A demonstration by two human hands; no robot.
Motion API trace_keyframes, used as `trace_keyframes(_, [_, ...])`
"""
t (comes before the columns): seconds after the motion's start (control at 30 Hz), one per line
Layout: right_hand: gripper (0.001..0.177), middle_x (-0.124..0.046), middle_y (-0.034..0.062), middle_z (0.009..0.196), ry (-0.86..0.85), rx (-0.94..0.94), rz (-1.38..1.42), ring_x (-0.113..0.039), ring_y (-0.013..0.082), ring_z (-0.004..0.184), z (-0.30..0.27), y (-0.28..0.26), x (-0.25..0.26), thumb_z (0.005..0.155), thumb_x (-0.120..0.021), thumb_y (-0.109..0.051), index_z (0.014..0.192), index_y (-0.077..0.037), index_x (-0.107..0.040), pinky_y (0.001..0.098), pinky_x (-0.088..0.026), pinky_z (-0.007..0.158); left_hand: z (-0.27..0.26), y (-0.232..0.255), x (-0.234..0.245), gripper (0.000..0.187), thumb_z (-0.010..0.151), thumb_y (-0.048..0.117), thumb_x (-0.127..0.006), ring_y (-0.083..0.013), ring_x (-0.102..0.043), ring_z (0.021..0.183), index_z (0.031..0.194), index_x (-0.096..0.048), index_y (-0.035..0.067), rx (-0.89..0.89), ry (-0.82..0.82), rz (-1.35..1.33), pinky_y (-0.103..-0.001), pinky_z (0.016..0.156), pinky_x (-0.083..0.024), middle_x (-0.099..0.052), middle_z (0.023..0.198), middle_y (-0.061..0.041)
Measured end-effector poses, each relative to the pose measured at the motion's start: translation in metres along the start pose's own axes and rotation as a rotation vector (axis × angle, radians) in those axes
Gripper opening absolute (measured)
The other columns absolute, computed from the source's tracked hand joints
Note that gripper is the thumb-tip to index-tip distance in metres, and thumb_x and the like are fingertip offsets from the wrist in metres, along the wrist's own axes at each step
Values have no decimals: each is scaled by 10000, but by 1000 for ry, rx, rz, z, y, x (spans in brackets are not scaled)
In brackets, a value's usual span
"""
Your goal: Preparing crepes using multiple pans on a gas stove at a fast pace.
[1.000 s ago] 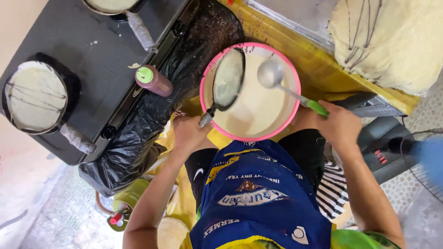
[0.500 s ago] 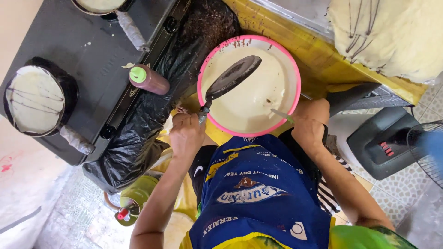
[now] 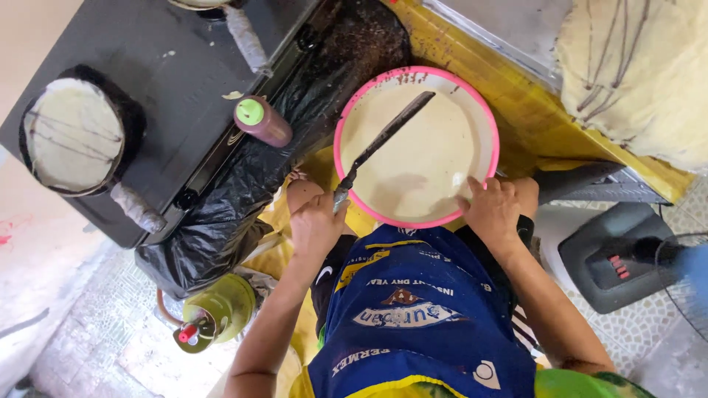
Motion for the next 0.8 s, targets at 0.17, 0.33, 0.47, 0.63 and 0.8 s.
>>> trace_keyframes(0.17, [407, -745, -21, 914, 383, 166, 96, -727, 226, 770, -5, -45, 108, 891, -671, -584, 1235, -384, -761, 366, -574, 659, 3, 14, -3, 354, 735, 377, -849, -333, -718, 642, 908, -764, 79, 309, -77, -508, -400, 599, -569, -686, 664, -129])
trace_keyframes(0.33, [283, -762, -79, 912, 328, 289, 314, -745, 176, 798, -25, -93, 167, 916, -658, -553, 1152, -429, -753, 334, -590, 679, -28, 20, -79, 271, 750, 410, -898, -120, -665, 491, 917, -815, 213, 880, -376, -1016, -219, 451, -533, -696, 589, -5])
trace_keyframes(0.47, [249, -795, -106, 898, 91, 460, 750, -765, 119, 832, -25, -144, 203, 890, -718, -450, 1127, -391, -770, 298, -615, 662, -41, 43, -96, 255, 811, 127, -847, -225, -696, 545, 1020, -763, 6, 1116, -405, -1620, -337, 443, -609, -706, 705, -158])
trace_keyframes(0.63, [317, -787, -100, 1192, -442, 564, 1225, -732, 150, 1086, -13, -285, 180, 1020, -547, -375, 1278, -376, -731, 327, -588, 911, -49, 58, -88, 202, 851, 83, -807, -241, -688, 565, 1027, -742, 12, 1256, -201, -1760, -367, 458, -597, -698, 738, -138])
trace_keyframes(0.8, [1055, -297, 313, 1631, -1007, 223, 1532, -378, 510, 1441, -1, -452, 206, 920, -631, -691, 1646, -33, -239, 600, -352, 1150, -49, 83, -57, 115, 883, 105, -783, -190, -690, 648, 966, -731, 42, 1178, -23, -1708, -311, 549, -561, -696, 748, -96])
Point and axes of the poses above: each hand's wrist, its own z-axis towards the middle knuckle, its own x-axis out of the back of the hand, y = z × x, the point moved 1 cm from there along z, towards the middle knuckle
